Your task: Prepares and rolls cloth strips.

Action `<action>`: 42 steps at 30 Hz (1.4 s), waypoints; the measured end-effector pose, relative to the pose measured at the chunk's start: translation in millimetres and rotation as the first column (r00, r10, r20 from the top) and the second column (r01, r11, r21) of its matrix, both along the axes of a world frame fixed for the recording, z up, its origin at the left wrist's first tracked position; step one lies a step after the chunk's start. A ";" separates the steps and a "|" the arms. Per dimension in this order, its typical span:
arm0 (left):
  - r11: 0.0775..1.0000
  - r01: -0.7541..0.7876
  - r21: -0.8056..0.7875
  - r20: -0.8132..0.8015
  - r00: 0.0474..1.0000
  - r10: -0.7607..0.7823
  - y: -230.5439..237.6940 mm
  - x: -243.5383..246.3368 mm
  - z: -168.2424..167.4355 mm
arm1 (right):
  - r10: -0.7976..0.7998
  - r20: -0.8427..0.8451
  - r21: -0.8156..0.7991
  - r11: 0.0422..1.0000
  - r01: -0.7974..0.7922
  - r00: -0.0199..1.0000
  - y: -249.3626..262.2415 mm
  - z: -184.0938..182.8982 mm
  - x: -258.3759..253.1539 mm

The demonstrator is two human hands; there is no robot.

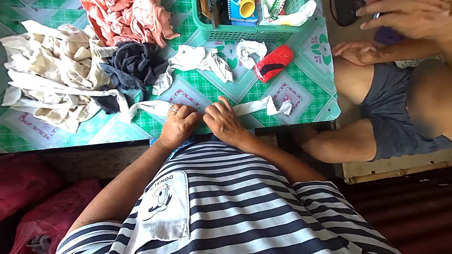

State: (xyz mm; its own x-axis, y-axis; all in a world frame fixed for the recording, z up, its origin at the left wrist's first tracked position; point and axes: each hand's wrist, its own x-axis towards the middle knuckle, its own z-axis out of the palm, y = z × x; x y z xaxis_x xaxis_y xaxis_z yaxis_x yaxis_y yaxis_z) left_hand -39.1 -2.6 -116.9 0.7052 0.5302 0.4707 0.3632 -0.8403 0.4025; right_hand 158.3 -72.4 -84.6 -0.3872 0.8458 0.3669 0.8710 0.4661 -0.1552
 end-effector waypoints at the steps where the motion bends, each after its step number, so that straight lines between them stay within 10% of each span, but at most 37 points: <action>1: 1.000 0.005 0.008 -0.006 1.000 -0.005 -0.7 -1.4 -0.4 | 0.013 -0.013 0.000 1.000 -0.013 1.000 -1.8 -0.9 1.2; 10: 0.995 0.057 0.084 -0.033 0.998 -0.055 -2.7 -10.0 -2.9 | -0.129 -0.289 -0.148 0.985 0.089 0.948 -7.1 -3.4 8.9; 42: 0.989 -0.054 -0.135 -0.097 0.994 0.041 -13.7 2.9 16.4 | 0.002 -0.067 0.052 0.999 0.001 0.998 -14.8 -11.8 -2.0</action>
